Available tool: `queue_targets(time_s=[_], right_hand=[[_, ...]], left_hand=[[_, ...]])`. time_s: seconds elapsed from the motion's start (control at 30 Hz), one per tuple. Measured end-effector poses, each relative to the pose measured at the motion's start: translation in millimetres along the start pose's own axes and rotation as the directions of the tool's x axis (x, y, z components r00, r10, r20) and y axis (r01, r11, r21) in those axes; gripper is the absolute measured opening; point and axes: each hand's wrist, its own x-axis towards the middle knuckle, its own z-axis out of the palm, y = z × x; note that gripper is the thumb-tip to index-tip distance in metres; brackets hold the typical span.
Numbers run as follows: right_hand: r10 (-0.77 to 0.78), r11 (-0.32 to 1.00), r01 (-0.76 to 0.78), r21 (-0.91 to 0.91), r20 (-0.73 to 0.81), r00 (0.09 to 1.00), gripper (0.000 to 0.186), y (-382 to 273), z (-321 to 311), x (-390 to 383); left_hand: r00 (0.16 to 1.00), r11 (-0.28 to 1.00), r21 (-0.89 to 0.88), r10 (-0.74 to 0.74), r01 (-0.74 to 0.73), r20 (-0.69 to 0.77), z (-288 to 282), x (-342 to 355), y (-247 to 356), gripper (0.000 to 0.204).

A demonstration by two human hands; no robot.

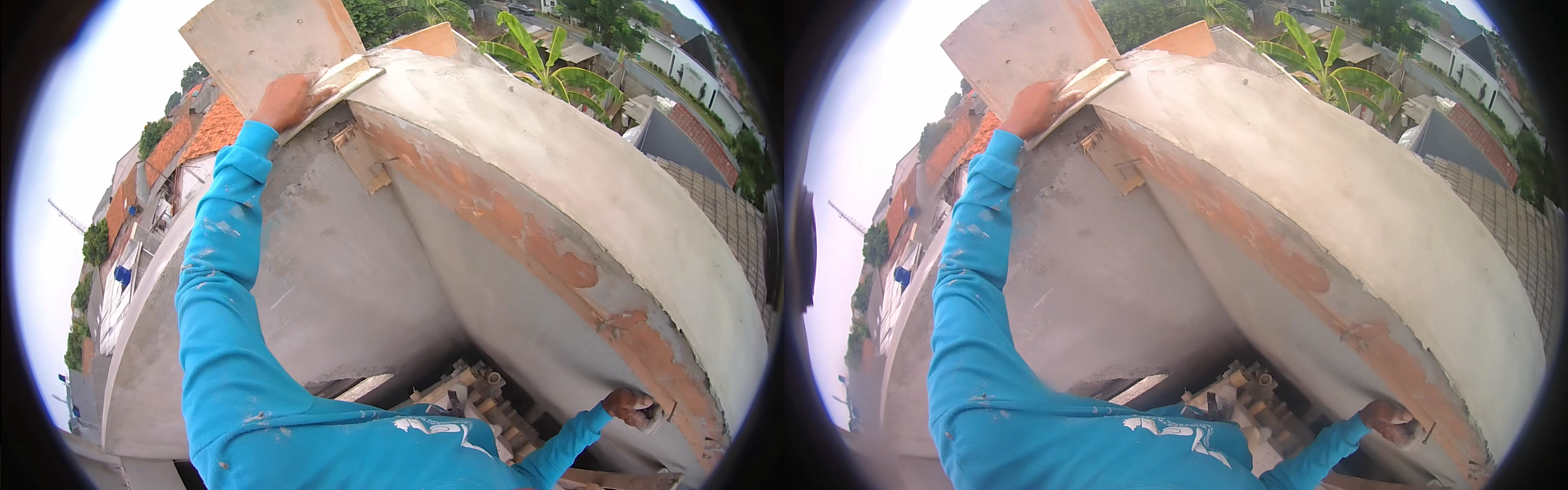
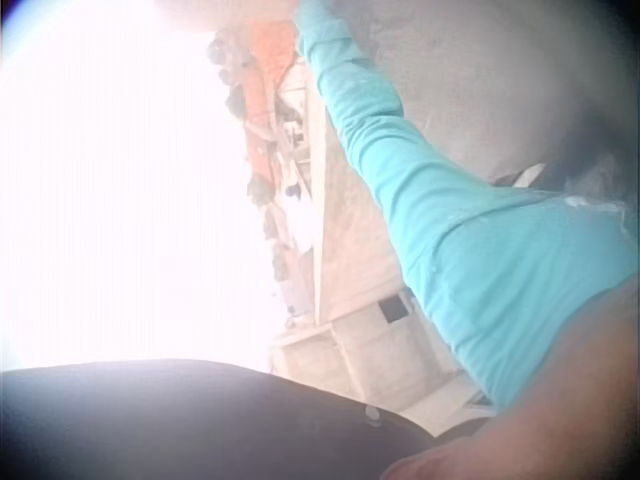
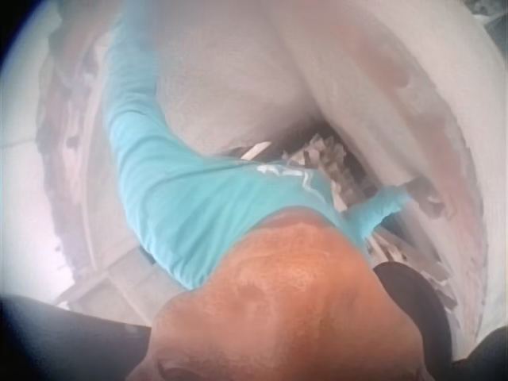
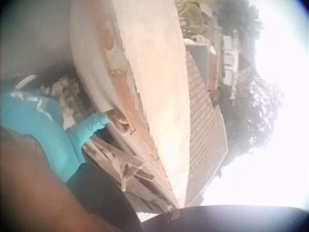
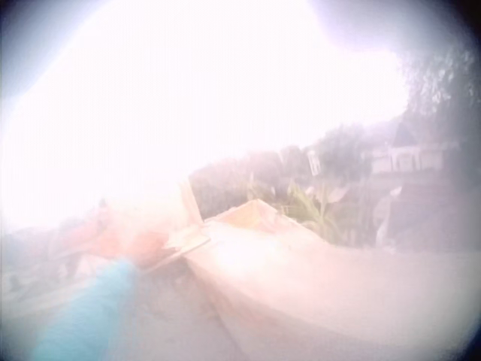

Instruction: The person applies wet plaster to a curved wall section using a trowel and a wooden float. They scoop plaster from a bucket, spread it along the wall, and smooth the surface repeatedly. The work is performed on scaffolding with visible wooden supports and a bucket of plaster nearby.

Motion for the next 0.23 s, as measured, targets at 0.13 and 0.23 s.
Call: queue_targets(time_s=[0.13, 0.23], right_hand=[[0.142, 0.958, -0.138, 0.250, 0.001, 0.990, 0.049, 3.0, 8.8, -13.2], [0.095, 0.954, -0.090, 0.286, -0.003, 0.996, 0.053, 2.5, -7.4, -4.4]], left_hand=[[0.986, 0.983, 0.159, -0.111, 0.090, 0.128, 2.7, 24.2, -32.0, 0.055], [0.990, 0.984, 0.164, -0.082, 0.062, 0.114, 27.1, 45.7, -25.5, 0.055]])
